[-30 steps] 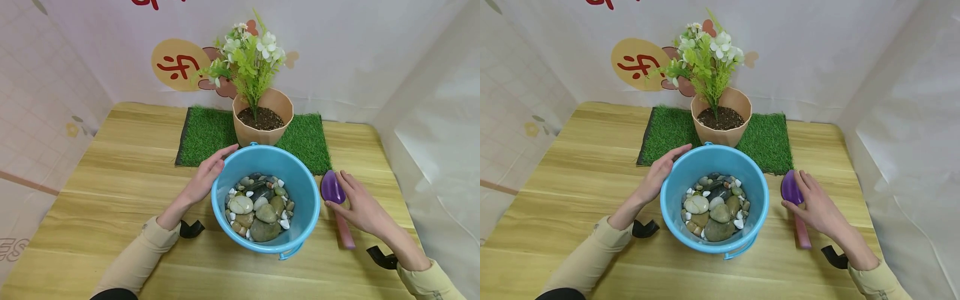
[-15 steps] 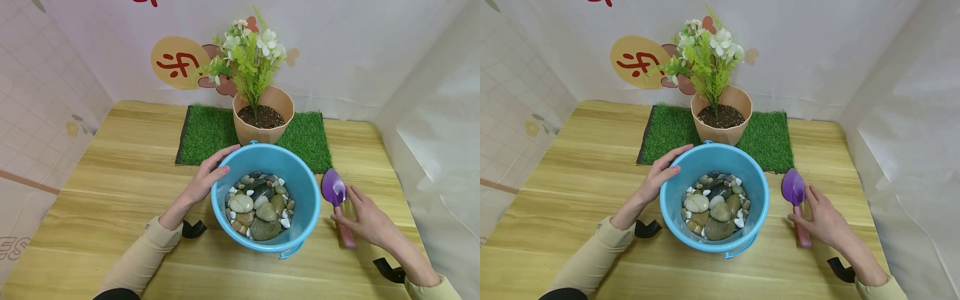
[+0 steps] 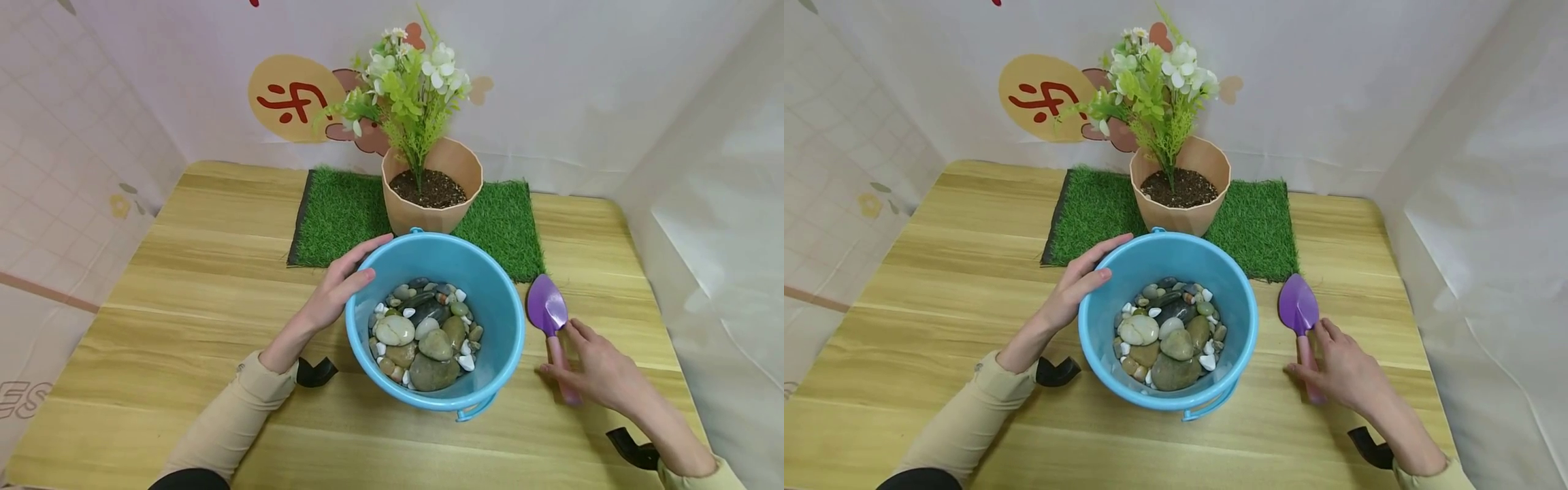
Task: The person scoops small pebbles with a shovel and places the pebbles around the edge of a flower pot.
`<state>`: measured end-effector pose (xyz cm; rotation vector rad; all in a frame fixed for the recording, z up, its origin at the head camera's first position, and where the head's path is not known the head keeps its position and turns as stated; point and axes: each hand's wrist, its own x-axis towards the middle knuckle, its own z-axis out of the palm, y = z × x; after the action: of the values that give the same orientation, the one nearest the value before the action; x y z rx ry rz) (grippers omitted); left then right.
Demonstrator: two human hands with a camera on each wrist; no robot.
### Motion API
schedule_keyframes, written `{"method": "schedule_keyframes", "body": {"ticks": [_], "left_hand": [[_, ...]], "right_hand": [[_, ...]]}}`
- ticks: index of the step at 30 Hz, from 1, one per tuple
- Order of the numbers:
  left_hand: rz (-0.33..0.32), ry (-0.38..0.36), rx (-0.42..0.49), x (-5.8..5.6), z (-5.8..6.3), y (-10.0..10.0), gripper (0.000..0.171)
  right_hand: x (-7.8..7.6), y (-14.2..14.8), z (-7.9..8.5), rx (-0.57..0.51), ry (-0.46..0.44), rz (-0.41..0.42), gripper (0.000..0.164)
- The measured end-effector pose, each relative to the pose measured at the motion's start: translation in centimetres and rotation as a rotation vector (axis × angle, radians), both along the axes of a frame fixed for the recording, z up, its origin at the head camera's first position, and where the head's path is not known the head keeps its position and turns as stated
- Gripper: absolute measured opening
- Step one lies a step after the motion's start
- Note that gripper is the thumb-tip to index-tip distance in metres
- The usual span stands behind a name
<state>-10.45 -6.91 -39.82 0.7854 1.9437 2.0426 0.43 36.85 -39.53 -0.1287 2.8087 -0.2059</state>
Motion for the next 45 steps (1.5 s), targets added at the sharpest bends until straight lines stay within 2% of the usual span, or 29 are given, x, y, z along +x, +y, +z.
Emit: {"method": "schedule_keyframes", "body": {"ticks": [4,8,23,39,45], "left_hand": [[0.000,0.004,0.000,0.0,0.0,0.0,0.062],[-0.001,0.006,0.001,0.0,0.1,0.0,0.062],[0.000,-0.003,0.008,0.2,0.1,0.1,0.063],[0.001,-0.004,0.008,0.1,-0.1,0.0,0.063],[-0.003,-0.003,0.015,0.1,-0.1,0.1,0.063]], "right_hand": [[0.1,0.1,-0.1,0.003,-0.015,0.013,0.106],[0.1,0.1,-0.2,0.000,0.000,0.028,0.092],[0.3,0.8,-0.7,0.014,0.135,0.006,0.046],[0.6,1.3,-0.8,-0.010,0.188,-0.044,0.042],[0.6,1.6,-0.4,-0.069,0.170,-0.091,0.038]]}}
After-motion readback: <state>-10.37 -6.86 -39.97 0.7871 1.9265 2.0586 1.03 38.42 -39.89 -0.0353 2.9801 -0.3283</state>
